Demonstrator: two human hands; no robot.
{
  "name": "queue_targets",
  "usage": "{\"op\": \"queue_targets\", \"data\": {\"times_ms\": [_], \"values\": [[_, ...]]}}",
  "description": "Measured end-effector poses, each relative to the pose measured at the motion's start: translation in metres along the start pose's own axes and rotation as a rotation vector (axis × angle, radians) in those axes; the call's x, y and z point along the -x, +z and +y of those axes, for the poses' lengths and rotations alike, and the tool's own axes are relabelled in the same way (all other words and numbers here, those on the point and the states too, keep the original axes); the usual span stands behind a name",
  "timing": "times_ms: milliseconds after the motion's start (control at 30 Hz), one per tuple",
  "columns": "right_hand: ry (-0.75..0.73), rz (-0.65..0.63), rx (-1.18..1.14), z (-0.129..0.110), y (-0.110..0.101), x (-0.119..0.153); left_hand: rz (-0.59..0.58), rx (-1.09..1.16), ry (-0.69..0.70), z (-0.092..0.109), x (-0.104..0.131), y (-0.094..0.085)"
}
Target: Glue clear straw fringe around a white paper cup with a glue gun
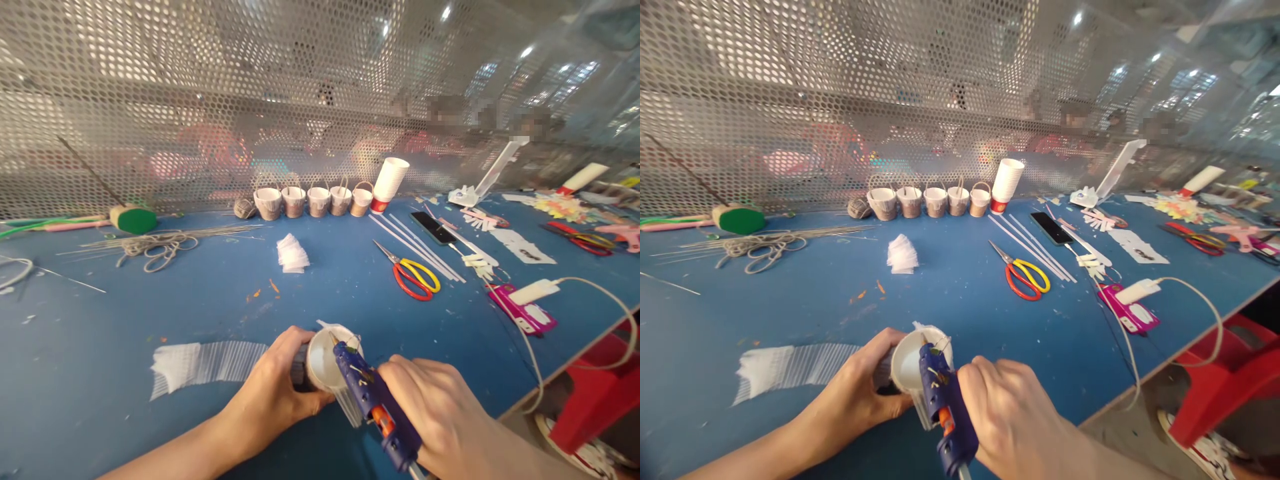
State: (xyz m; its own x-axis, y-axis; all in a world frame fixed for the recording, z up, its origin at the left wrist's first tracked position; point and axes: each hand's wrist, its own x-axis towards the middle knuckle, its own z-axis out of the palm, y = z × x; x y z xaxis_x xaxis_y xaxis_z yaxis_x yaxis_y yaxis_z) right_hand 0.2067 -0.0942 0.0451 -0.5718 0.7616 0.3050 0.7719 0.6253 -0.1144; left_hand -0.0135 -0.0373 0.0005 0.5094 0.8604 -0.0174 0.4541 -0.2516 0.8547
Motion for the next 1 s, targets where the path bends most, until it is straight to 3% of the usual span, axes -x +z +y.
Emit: {"op": "queue_targets", "data": {"times_ms": [1000], "values": [[-0.029,0.024,0.06,-0.0056,-0.0028,-0.001,0.029,-0.056,0.037,-0.0043,0.0023,0.0022]]}}
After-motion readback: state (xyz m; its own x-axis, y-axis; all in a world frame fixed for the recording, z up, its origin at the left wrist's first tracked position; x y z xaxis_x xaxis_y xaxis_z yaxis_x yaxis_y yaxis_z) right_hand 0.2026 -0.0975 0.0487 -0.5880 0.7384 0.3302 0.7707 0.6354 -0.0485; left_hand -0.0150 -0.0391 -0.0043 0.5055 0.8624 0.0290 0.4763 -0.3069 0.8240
